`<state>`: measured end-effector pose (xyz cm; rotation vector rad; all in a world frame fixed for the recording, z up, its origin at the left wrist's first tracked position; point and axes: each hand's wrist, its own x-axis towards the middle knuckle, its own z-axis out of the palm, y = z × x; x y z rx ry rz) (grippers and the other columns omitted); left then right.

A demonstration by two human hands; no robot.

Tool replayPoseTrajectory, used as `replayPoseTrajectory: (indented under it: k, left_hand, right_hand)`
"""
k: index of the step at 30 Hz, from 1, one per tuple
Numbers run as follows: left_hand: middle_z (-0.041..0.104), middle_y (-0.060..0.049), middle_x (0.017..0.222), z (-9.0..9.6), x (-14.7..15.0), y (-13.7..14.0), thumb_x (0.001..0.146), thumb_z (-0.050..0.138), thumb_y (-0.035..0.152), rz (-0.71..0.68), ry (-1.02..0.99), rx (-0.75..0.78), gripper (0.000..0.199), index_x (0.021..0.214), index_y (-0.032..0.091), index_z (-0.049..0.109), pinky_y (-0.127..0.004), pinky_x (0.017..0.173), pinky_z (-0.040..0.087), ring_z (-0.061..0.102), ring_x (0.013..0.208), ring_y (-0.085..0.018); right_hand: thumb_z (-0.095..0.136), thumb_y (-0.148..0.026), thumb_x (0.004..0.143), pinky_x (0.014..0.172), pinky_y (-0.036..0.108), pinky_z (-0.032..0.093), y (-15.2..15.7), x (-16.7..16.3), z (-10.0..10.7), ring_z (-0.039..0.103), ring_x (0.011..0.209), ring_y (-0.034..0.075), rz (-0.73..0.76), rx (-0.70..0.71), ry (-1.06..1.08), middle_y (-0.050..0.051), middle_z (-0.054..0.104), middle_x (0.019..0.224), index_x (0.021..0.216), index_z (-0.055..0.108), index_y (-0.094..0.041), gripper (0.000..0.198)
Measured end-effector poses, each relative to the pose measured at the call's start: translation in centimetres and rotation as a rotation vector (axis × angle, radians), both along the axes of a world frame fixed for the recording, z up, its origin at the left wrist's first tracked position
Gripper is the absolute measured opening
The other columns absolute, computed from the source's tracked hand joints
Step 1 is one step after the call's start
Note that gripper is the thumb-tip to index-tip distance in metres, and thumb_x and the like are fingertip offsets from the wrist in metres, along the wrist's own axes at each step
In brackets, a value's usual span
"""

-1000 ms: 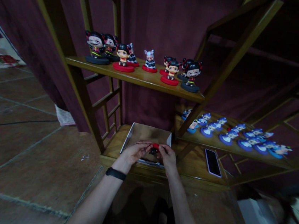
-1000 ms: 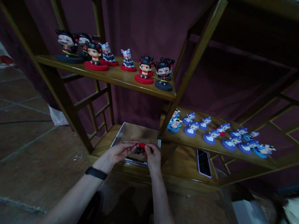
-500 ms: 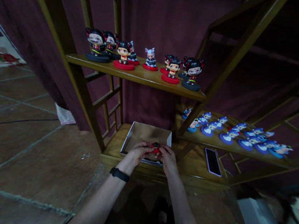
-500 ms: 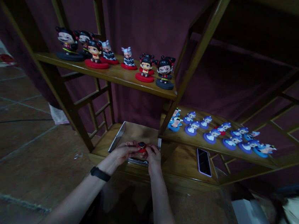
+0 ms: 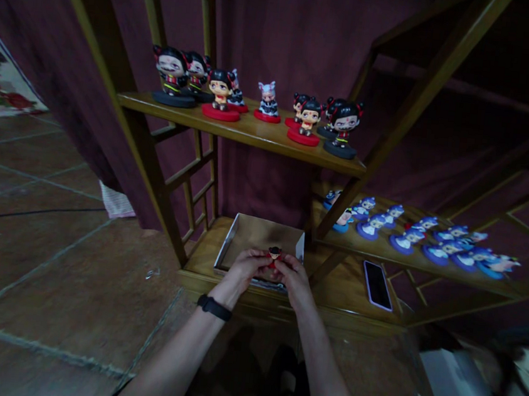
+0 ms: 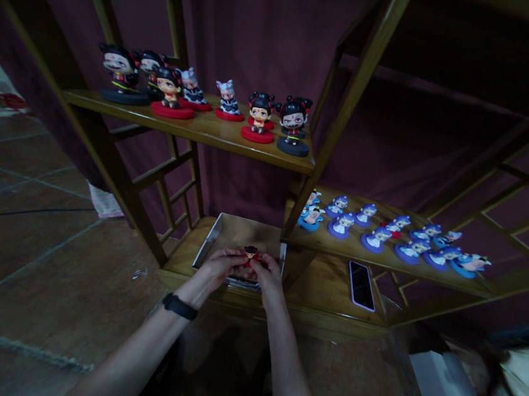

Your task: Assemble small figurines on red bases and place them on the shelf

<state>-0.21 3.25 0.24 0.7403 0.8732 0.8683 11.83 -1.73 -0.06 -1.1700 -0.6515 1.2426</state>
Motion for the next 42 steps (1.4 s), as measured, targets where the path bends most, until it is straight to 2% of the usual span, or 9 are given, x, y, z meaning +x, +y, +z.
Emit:
replayPoseTrajectory:
  k: [7,14,20,24,29,42]
  left_hand:
    - [0.068,-0.005,0.066,-0.01,0.37,-0.20,0.051,0.080,0.017,0.024,0.052,0.072,0.020,0.068,0.011,0.072,-0.019,0.050,0.039,0.053,0.053,-0.008]
    - [0.067,-0.004,0.064,-0.15,0.71,-0.49,0.052,0.081,0.018,0.056,0.067,0.078,0.022,0.071,0.011,0.072,-0.019,0.050,0.038,0.051,0.052,-0.007]
    - [0.068,-0.006,0.068,-0.20,0.71,-0.46,0.049,0.083,0.015,0.028,-0.080,-0.029,0.025,0.070,0.010,0.070,-0.023,0.061,0.047,0.060,0.061,-0.011]
    - [0.068,-0.005,0.069,0.17,0.54,-0.43,0.049,0.084,0.013,0.010,-0.132,-0.077,0.027,0.071,0.010,0.068,-0.026,0.065,0.051,0.063,0.063,-0.013]
    - [0.069,-0.005,0.070,0.37,0.43,-0.41,0.050,0.084,0.014,0.014,-0.113,-0.056,0.029,0.074,0.009,0.069,-0.024,0.064,0.051,0.063,0.064,-0.013]
    - [0.068,-0.005,0.068,-0.06,0.51,-0.46,0.044,0.085,0.014,0.071,-0.030,-0.052,0.033,0.072,0.009,0.068,-0.023,0.058,0.049,0.062,0.060,-0.012]
  right_hand:
    - [0.076,-0.035,0.053,0.050,0.026,0.051,0.05,-0.15,0.25,0.049,0.051,0.009,-0.031,-0.016,-0.046,-0.005,0.058,0.060,0.080,0.063,-0.018,0.034]
    - [0.073,-0.033,0.053,0.047,0.026,0.049,0.10,-0.31,0.37,0.052,0.050,0.011,-0.060,-0.027,-0.076,-0.006,0.057,0.057,0.074,0.061,-0.019,0.029]
    - [0.075,-0.033,0.052,0.047,0.024,0.048,0.26,-0.07,0.21,0.049,0.048,0.009,-0.084,-0.014,-0.070,-0.006,0.058,0.058,0.076,0.062,-0.019,0.031]
    - [0.077,-0.036,0.053,0.050,0.023,0.048,0.24,0.03,0.02,0.054,0.055,0.010,-0.069,0.000,-0.067,-0.003,0.063,0.067,0.079,0.063,-0.019,0.034]
    - [0.078,-0.043,0.055,0.054,0.024,0.048,0.16,0.11,-0.02,0.057,0.057,0.011,-0.049,0.002,-0.065,-0.002,0.065,0.071,0.079,0.063,-0.020,0.036]
    - [0.080,-0.039,0.050,0.052,0.024,0.045,0.37,0.02,-0.56,0.059,0.055,0.012,-0.082,-0.002,-0.030,-0.002,0.066,0.067,0.074,0.063,-0.019,0.035]
